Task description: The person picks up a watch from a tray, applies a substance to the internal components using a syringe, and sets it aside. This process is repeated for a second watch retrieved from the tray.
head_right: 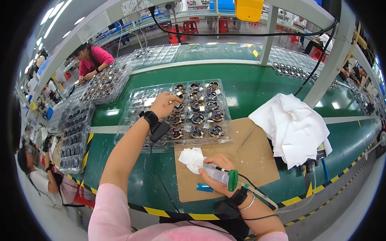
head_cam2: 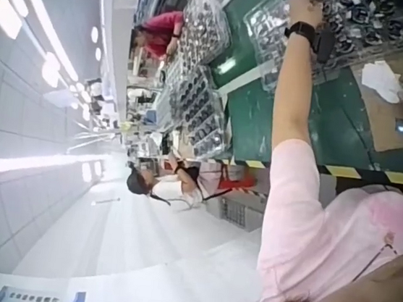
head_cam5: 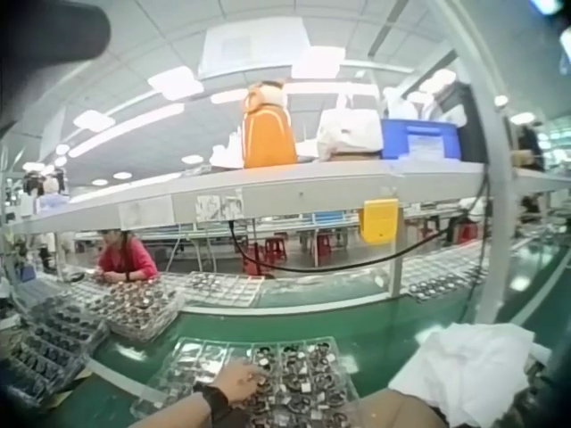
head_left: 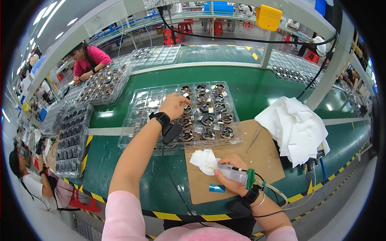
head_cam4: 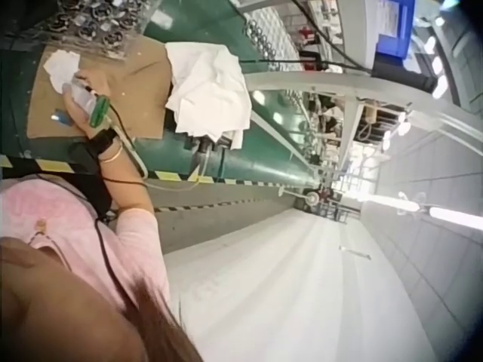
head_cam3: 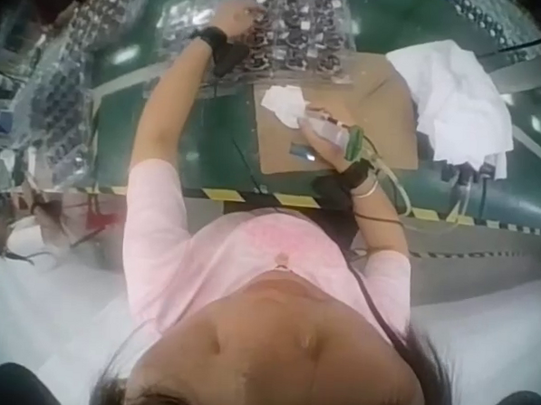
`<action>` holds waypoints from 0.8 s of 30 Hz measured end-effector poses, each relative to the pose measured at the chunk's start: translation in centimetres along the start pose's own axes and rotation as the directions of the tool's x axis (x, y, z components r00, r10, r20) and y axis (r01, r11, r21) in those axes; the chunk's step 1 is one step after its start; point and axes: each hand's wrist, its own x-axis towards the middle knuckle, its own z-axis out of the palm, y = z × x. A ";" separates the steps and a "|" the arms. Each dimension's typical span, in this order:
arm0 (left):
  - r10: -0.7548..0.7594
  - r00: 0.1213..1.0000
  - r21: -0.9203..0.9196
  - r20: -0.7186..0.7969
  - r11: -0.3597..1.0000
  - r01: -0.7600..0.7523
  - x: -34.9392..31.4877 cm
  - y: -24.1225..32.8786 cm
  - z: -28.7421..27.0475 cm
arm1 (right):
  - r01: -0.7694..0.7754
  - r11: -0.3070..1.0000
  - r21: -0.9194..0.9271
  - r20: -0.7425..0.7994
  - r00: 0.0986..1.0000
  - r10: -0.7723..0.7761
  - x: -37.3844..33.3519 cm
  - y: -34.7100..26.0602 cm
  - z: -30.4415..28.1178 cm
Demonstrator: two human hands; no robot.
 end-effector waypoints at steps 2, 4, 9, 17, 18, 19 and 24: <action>-0.008 1.000 -0.004 0.022 1.000 0.008 0.4 0.2 0.4 | 0.001 1.000 -0.008 -0.003 1.000 -0.001 0.0 0.0 -0.1; 0.076 0.997 0.155 0.025 0.985 -0.079 0.3 0.5 1.2 | -0.009 1.000 -0.012 0.002 1.000 0.009 -0.1 -0.1 -0.2; 0.036 0.991 0.384 0.127 0.920 -0.083 0.5 1.3 0.8 | -0.020 1.000 0.012 0.017 1.000 0.020 0.1 0.1 0.3; -0.017 1.000 0.377 0.009 0.926 0.012 1.2 3.6 0.8 | -0.184 0.978 -0.101 0.017 0.982 0.186 -1.2 1.2 -0.4; 0.000 0.999 0.325 -0.044 0.946 0.015 0.9 3.5 0.5 | -0.173 0.981 -0.087 0.045 0.983 0.177 -1.1 1.1 0.0; -0.019 0.998 0.329 -0.052 0.944 0.035 0.5 2.8 0.2 | -0.178 0.980 -0.084 0.040 0.982 0.182 -1.0 0.8 0.1; -0.086 0.992 0.113 -0.089 0.989 0.096 -1.1 0.8 -1.6 | -0.176 0.980 -0.093 0.061 0.981 0.182 -1.1 1.0 0.3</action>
